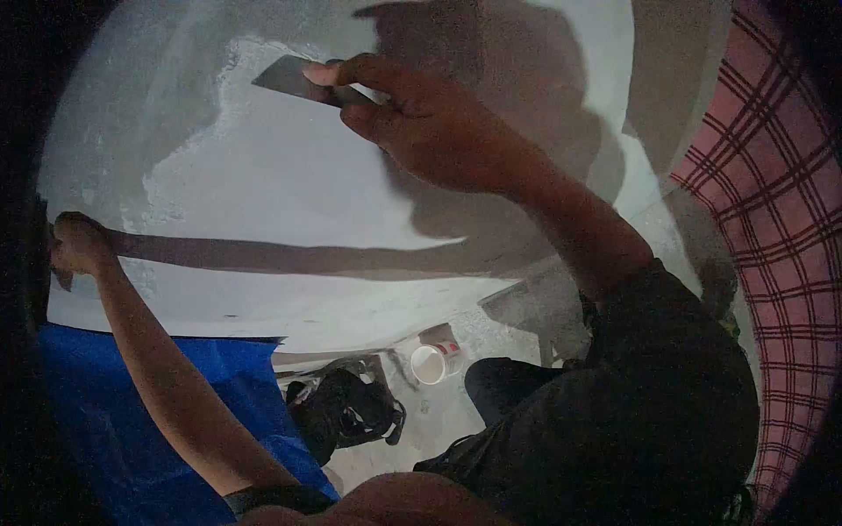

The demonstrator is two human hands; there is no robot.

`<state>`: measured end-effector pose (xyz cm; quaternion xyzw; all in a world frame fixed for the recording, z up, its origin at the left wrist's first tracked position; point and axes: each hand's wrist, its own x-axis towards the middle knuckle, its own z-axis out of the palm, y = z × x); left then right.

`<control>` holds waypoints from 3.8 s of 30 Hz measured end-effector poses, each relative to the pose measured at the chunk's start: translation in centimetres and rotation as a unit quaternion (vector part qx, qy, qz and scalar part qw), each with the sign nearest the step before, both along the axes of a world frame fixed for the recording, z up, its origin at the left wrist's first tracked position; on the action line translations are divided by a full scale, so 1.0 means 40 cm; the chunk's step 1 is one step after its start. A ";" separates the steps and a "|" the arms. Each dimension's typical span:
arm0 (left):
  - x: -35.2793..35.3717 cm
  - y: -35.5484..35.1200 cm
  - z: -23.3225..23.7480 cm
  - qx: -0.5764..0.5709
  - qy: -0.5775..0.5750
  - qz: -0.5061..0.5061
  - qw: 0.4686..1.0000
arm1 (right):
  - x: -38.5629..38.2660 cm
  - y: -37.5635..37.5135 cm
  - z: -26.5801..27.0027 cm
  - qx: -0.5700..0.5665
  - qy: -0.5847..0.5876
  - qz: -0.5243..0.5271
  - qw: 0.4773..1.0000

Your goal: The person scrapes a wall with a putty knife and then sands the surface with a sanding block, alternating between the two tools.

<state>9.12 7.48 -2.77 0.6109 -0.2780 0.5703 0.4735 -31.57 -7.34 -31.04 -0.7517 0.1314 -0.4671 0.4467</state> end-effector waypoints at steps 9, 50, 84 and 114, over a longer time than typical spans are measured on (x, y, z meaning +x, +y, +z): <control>-0.059 -0.006 -0.018 0.014 -0.090 -0.051 0.995 | 0.013 -0.030 -0.028 -0.033 -0.061 0.015 0.997; -0.037 -0.023 0.017 0.006 -0.113 -0.041 0.993 | -0.041 0.007 -0.065 -0.239 0.107 -0.258 0.930; 0.213 -0.006 0.102 0.046 -0.154 0.082 0.984 | -0.015 0.001 -0.005 -0.211 0.149 -0.252 0.932; 0.021 0.010 -0.017 0.019 0.006 0.006 1.000 | 0.033 0.047 0.000 -0.233 0.083 -0.241 0.938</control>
